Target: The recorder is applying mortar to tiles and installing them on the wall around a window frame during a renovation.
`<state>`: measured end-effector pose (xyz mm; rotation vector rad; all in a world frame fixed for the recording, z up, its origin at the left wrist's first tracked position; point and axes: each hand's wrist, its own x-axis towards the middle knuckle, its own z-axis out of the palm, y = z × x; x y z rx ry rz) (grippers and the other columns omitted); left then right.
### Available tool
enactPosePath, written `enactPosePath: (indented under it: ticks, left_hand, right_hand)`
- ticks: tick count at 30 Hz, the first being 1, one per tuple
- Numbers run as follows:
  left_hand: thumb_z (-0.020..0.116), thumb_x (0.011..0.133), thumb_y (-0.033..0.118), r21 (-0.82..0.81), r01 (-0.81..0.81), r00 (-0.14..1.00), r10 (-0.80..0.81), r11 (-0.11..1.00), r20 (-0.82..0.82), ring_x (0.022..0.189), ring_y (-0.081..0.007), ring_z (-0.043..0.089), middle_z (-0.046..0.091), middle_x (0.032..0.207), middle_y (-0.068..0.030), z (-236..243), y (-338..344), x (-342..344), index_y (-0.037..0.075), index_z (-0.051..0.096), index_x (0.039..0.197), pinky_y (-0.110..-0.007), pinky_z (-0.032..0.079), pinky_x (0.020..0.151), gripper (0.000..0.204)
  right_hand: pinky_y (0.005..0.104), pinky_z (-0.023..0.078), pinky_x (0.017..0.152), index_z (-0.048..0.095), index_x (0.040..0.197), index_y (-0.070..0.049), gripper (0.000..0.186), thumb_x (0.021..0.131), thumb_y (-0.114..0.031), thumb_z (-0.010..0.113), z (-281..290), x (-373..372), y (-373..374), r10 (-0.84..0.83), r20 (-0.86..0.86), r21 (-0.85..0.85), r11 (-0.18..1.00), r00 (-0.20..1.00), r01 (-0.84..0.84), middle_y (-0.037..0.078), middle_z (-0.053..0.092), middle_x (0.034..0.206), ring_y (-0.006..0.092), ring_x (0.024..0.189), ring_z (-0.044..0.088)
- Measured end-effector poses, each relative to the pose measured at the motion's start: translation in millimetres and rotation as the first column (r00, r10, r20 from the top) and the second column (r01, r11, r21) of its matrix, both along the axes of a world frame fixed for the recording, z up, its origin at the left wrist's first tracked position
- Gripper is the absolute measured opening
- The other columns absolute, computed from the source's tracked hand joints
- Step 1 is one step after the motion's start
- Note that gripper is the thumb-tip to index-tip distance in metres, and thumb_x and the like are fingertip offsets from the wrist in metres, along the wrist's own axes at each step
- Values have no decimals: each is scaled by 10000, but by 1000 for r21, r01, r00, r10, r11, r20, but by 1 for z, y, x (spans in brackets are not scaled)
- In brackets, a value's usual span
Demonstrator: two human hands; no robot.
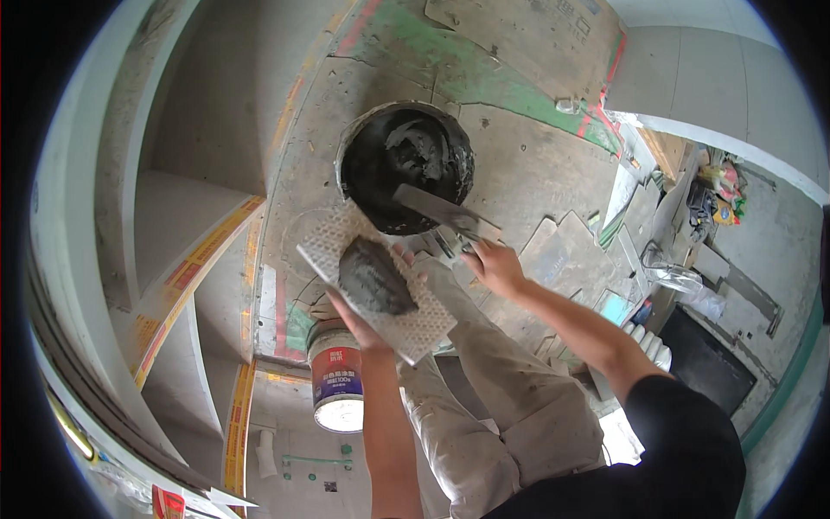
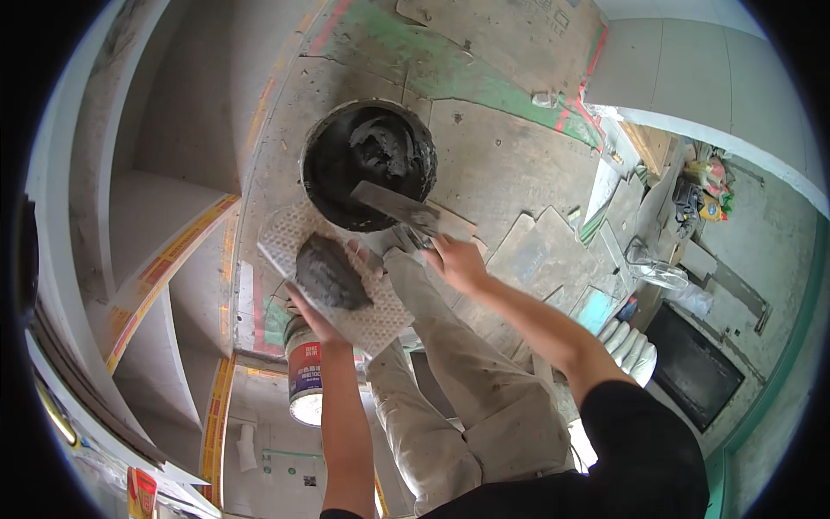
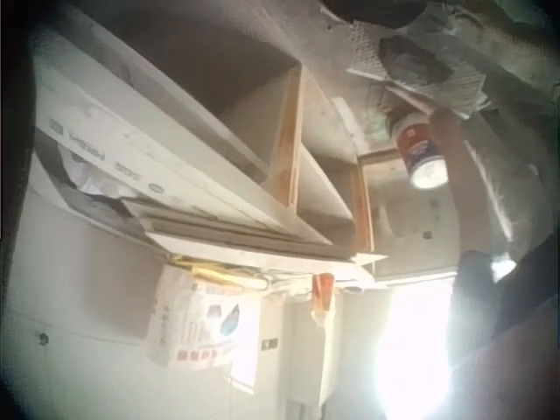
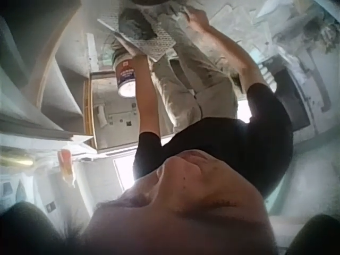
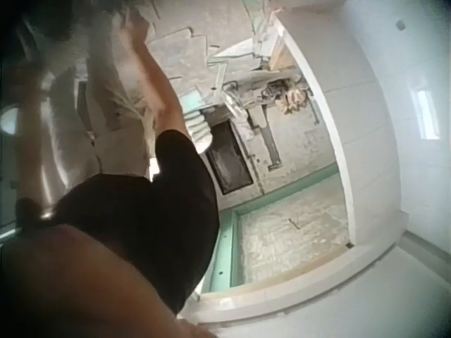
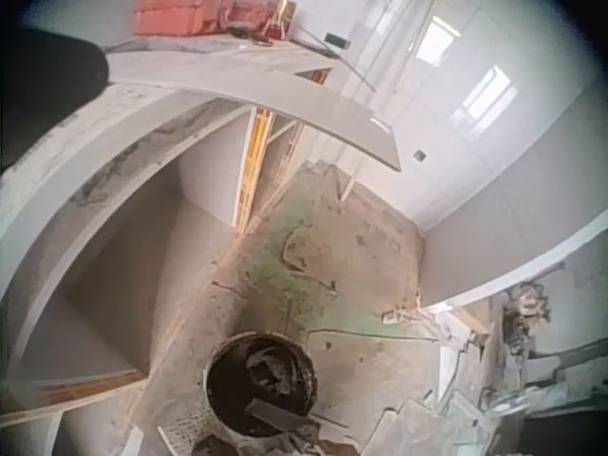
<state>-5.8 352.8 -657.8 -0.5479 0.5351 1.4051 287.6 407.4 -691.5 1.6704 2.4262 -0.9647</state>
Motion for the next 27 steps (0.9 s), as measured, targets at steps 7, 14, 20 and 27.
enactPosePath:
  ticks: [7, 14, 20, 27]
  left_hand:
    - [508, 1000, 915, -48, 92, 993, -95, 995, -66, 1444, -433, 621, 622, 1590, -239, 49, -59, -9, 144, 496, 1690, -698, 562, 1099, 1034]
    - [525, 1020, 878, -140, 38, 998, -45, 989, -54, 1407, -461, 620, 625, 1575, -215, 80, -93, -12, 154, 497, 1687, -704, 584, 1047, 986]
    - [547, 986, 898, -171, 42, 996, -55, 984, -72, 1394, -462, 622, 625, 1568, -236, 87, -78, 5, 124, 509, 1677, -719, 547, 1105, 1038]
    - [573, 975, 896, 23, 6, 995, -8, 1000, 103, 1467, -422, 604, 591, 1625, -244, 195, -52, 1, 72, 486, 1694, -687, 516, 1186, 1097]
  right_hand:
    - [527, 596, 825, 635, 1193, -71, 247, 1052, -242, 743, -89, 12, -37, -58, 134, 32, 998, 989, 54, 146, 707, 1093, 385, 1005, 721]
    - [522, 595, 781, 647, 1196, -54, 276, 1019, -216, 783, 13, 64, -89, -42, 190, -61, 997, 981, 54, 169, 674, 1076, 407, 959, 717]
    - [405, 489, 530, 663, 1084, -45, 533, 1129, -575, 679, 20, -41, 1, -592, 44, -776, 487, 805, 401, 80, 617, 752, 206, 614, 655]
    - [509, 530, 590, 716, 881, -18, 840, 1088, -804, 506, 61, 38, -58, -346, 283, -591, 672, 895, 447, 143, 690, 686, 312, 586, 707]
